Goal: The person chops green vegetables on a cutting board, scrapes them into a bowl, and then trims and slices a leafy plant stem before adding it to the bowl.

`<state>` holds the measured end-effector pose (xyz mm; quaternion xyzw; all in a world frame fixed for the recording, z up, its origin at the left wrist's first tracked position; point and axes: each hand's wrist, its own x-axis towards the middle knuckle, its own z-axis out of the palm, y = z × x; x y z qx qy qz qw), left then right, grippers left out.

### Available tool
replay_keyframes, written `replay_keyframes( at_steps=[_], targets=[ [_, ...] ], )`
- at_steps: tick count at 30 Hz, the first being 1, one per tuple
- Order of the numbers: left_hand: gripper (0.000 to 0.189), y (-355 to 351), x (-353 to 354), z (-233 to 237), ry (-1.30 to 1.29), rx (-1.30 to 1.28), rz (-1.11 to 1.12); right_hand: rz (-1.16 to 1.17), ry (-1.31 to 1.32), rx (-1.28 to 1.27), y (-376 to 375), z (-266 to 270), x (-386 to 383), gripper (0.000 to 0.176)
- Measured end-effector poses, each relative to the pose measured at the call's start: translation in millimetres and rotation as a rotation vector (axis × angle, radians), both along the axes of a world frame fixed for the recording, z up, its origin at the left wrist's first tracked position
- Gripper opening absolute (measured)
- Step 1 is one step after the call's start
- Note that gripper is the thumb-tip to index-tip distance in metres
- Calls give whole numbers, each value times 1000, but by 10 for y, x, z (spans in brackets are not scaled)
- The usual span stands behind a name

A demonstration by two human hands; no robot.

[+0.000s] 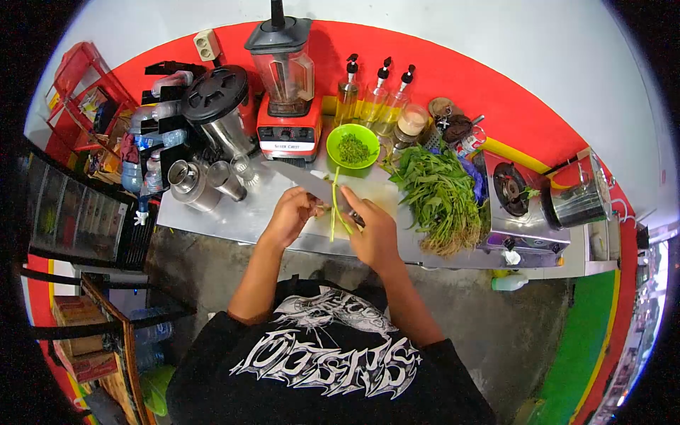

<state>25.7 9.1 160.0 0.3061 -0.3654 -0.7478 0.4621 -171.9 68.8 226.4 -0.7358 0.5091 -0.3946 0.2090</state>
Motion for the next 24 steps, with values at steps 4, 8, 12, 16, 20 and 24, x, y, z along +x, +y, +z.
replay_keyframes(
  at_steps=[4, 8, 12, 16, 20, 24],
  targets=[
    [21, 68, -44, 212, -146, -76, -35, -105, 89, 8, -25, -20, -5, 60],
    [25, 145, -163, 278, -394, -215, 24, -83, 21, 28, 14, 30, 56, 64],
    [32, 170, -196, 288, -611, -286, 73, -92, 90, 187, 43, 73, 50, 68],
    [35, 183, -227, 248, -679, -361, 73, -80, 87, -12, 35, -49, 7, 68],
    [33, 176, -249, 165, -642, -377, 59, -140, 149, -10, 70, -27, -10, 67],
    [29, 169, -241, 183, -649, -363, 28, -162, 173, 10, 83, -48, -35, 65]
  ],
)
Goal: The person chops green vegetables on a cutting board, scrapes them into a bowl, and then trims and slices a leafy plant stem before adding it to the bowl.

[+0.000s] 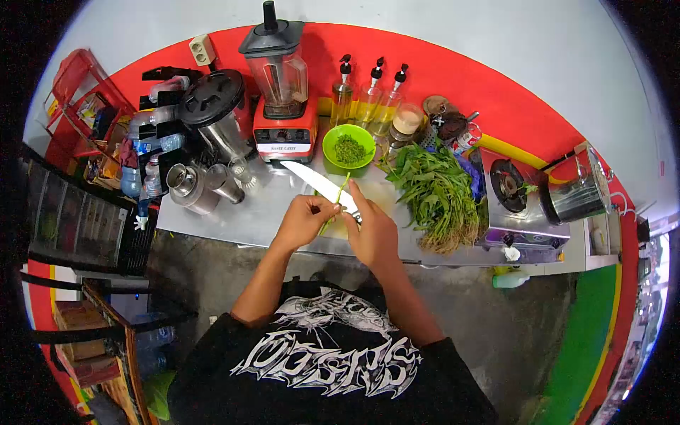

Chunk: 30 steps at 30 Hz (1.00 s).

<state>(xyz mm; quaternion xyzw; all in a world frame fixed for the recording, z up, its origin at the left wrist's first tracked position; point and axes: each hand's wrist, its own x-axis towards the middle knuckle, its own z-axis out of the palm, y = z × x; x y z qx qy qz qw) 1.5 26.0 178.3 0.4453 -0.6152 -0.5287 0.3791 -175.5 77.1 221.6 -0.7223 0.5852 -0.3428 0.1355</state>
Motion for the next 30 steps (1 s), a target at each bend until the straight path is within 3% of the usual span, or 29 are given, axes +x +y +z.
replay_keyframes(
  at_steps=[10, 13, 20, 23, 30],
  targets=[
    [22, -20, 41, -34, -22, -41, 12, -37, 44, 40, -40, -44, -23, 58],
    [23, 20, 90, -25, -56, 52, -31, -137, 104, -15, -115, -28, -150, 55],
    [23, -94, 201, -153, 80, 74, -9, -222, -22, 78, -277, 139, -600, 50],
    [21, -212, 206, -450, 68, 121, -19, -194, -167, 108, -236, -116, -557, 49],
    [20, -464, 204, -1319, -64, 173, 133, -232, -139, 383, 20, -378, -642, 51]
  ],
)
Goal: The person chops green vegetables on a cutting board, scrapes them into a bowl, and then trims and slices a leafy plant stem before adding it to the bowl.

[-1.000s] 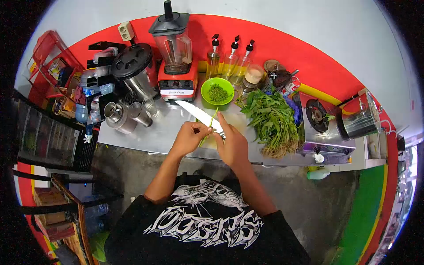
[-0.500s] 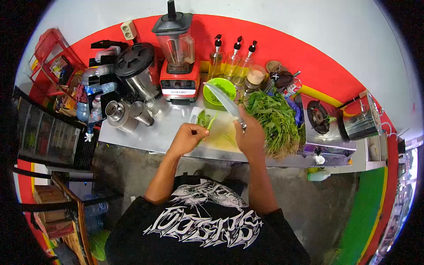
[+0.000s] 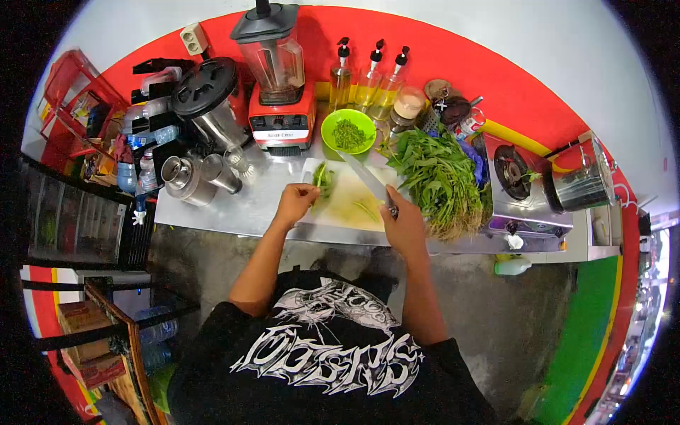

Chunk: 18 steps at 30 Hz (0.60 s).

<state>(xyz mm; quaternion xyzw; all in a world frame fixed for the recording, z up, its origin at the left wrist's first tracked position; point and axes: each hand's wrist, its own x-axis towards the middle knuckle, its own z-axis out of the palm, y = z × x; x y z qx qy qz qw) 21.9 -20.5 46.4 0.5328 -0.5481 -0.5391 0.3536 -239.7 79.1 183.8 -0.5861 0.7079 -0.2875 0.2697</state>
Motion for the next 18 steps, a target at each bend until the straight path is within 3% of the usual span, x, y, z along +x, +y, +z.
replay_keyframes(
  at_steps=[2, 6, 16, 18],
  targets=[
    [20, -55, -23, -228, -157, -93, 111, -9, 22, 17, 48, -71, -88, 51],
    [23, -130, -78, -259, -305, -220, 102, -32, 106, 40, 132, -128, -211, 51],
    [23, -134, -201, -185, -504, -171, 142, -91, 10, 142, 333, -281, -458, 52],
    [23, -129, -298, -159, -528, -306, 268, -114, 27, 104, 373, -342, -521, 54]
  ],
)
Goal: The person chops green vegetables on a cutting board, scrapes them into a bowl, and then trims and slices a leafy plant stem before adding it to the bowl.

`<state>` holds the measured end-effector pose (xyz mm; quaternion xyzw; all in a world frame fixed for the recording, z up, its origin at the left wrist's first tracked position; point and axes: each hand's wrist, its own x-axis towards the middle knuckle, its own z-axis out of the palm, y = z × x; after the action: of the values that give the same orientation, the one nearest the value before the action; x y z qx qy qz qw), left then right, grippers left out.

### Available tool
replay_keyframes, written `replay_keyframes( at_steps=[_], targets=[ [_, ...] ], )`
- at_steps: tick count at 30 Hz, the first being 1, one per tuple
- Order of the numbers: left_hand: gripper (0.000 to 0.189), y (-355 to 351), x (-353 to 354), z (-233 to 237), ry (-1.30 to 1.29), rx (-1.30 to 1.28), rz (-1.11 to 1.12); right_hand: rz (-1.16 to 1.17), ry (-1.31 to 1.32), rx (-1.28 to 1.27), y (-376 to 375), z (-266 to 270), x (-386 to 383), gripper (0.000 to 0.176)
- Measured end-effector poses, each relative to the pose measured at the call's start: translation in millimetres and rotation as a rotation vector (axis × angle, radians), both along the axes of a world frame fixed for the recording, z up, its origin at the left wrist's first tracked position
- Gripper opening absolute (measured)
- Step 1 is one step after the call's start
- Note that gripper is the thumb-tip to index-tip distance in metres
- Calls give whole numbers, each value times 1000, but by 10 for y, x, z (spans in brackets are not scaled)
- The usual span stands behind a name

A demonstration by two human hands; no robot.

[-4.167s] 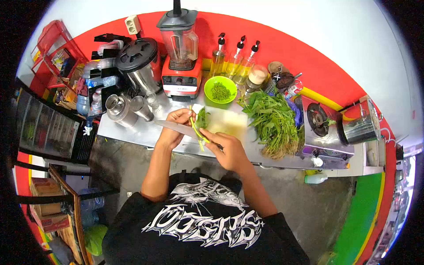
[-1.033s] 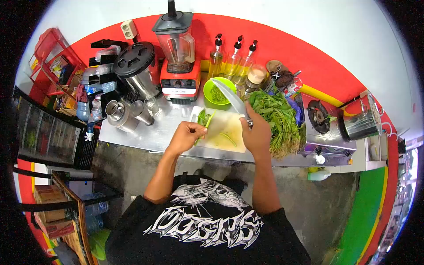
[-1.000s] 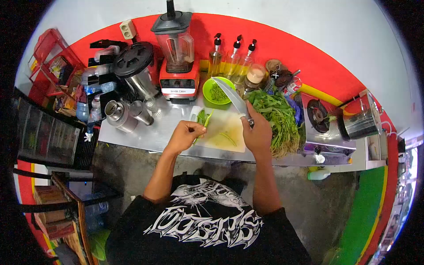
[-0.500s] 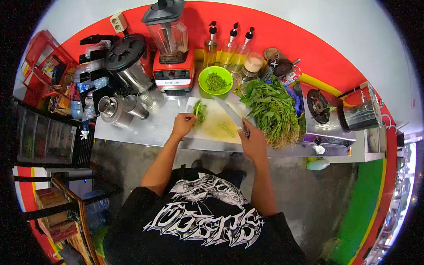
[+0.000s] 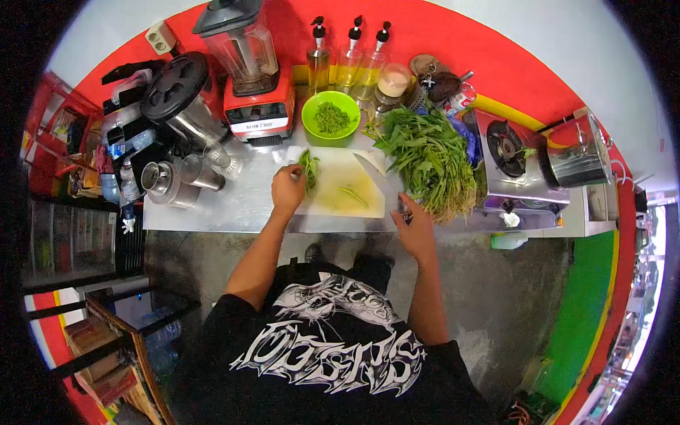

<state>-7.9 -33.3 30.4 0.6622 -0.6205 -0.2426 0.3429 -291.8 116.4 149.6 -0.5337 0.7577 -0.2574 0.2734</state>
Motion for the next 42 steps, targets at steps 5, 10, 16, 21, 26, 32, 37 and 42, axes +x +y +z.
replay_keyframes(
  at_steps=[5, 10, 16, 21, 26, 32, 37, 42],
  targets=[
    [24, 55, -377, -34, 153, 38, -305, -31, -73, 5, 99, -150, -195, 56],
    [24, 176, -795, -229, -138, -113, -620, -131, -158, 77, 242, 148, -214, 56],
    [17, 122, -912, -203, -229, -145, -572, -148, -164, -122, 552, -25, -368, 52],
    [18, 24, -883, 415, 505, 173, -587, -173, -134, -28, 601, 65, -307, 51],
    [23, 108, -730, 1027, 816, 267, -535, -32, -178, -145, 400, 155, -164, 51],
    [13, 193, -351, 1307, 1179, 423, -471, 146, -245, -106, -17, 592, 273, 50],
    [14, 321, -102, 1683, 1196, 384, -406, 446, -167, -171, -187, 1094, 710, 51],
    [13, 337, 130, 1776, 1287, 290, -456, 539, -180, -239, -277, 1188, 905, 50]
  ],
)
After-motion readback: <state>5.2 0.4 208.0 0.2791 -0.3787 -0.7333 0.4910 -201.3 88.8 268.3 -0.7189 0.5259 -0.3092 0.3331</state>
